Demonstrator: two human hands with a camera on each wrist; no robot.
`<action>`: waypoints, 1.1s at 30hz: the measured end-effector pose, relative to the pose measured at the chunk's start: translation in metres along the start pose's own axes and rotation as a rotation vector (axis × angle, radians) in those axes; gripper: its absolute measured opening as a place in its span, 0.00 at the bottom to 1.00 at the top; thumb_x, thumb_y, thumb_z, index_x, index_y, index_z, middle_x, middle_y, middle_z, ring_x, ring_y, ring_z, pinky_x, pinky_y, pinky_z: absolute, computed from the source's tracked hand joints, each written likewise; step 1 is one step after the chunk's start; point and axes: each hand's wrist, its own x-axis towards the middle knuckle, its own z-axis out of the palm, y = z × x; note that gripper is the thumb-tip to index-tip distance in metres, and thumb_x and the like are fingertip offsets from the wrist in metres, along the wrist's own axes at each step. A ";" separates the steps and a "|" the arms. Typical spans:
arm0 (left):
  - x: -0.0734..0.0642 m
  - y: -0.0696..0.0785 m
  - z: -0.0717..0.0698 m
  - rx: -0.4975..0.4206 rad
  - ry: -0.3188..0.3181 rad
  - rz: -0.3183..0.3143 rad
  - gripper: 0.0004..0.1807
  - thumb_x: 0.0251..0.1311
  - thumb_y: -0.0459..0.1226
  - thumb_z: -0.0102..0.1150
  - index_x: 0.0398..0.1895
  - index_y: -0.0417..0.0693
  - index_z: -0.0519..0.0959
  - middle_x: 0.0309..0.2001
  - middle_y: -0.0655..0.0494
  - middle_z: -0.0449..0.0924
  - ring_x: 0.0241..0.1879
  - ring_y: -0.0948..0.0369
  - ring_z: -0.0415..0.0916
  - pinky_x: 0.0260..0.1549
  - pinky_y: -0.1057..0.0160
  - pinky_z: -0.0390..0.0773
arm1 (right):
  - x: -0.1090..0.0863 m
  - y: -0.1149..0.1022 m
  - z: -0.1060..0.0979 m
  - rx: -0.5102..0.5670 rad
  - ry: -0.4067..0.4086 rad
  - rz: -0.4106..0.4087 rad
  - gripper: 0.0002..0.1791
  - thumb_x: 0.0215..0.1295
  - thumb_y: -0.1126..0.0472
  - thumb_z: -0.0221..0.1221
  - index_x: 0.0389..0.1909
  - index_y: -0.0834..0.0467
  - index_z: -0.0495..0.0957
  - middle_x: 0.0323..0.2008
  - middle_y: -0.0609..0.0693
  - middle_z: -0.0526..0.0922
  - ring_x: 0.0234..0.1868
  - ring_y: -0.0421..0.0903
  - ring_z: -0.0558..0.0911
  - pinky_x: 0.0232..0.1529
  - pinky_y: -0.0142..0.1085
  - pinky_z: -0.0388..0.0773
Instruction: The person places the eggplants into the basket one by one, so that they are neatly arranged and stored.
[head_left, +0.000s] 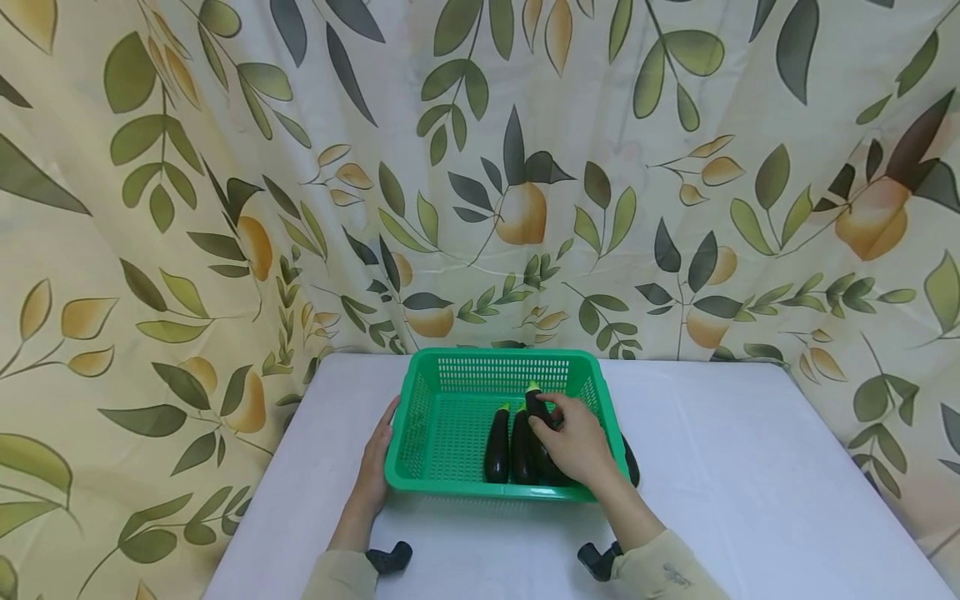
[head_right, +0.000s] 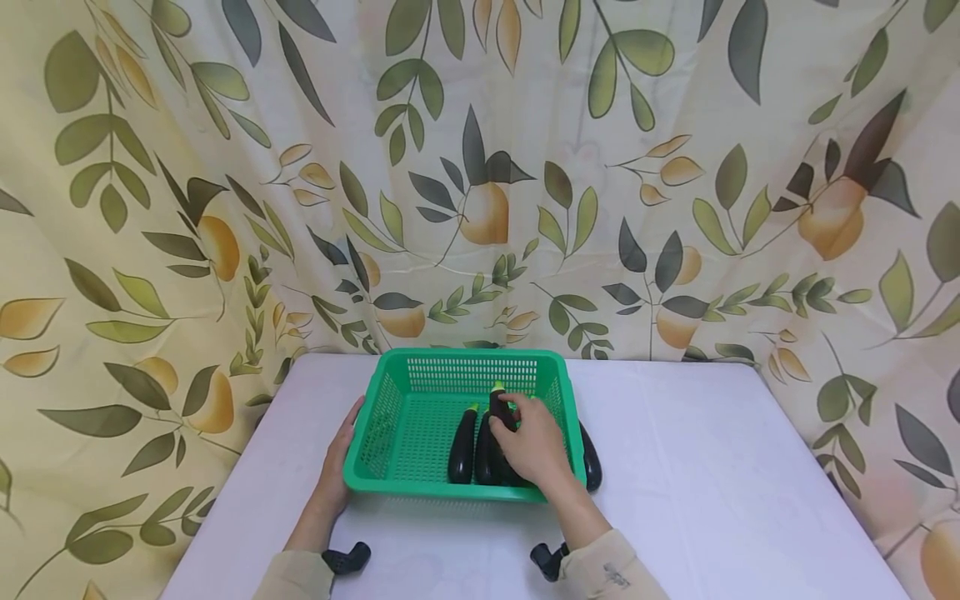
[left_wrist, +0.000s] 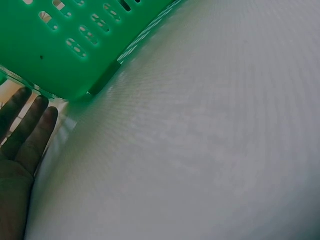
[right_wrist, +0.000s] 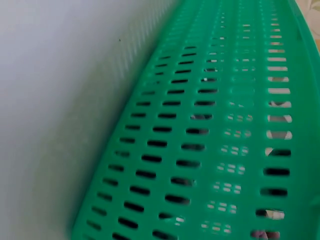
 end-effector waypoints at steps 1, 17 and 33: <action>0.000 0.000 0.000 0.002 0.002 -0.001 0.28 0.81 0.58 0.24 0.80 0.79 0.57 0.82 0.70 0.54 0.85 0.55 0.44 0.78 0.32 0.41 | 0.000 -0.001 0.002 0.000 0.003 -0.008 0.25 0.71 0.54 0.64 0.67 0.53 0.78 0.38 0.54 0.78 0.37 0.47 0.75 0.30 0.36 0.71; -0.001 0.001 0.000 -0.003 0.002 -0.006 0.28 0.81 0.56 0.23 0.80 0.78 0.57 0.82 0.70 0.53 0.85 0.55 0.42 0.78 0.32 0.40 | 0.001 -0.014 0.023 0.011 0.000 -0.031 0.22 0.71 0.52 0.65 0.62 0.54 0.82 0.34 0.50 0.79 0.35 0.45 0.75 0.32 0.36 0.69; -0.002 0.002 0.001 0.011 0.015 0.005 0.28 0.82 0.55 0.24 0.80 0.77 0.58 0.82 0.68 0.54 0.84 0.55 0.43 0.78 0.31 0.41 | 0.000 -0.021 0.037 0.033 0.012 -0.033 0.22 0.70 0.53 0.65 0.62 0.55 0.82 0.32 0.51 0.80 0.31 0.44 0.74 0.27 0.36 0.67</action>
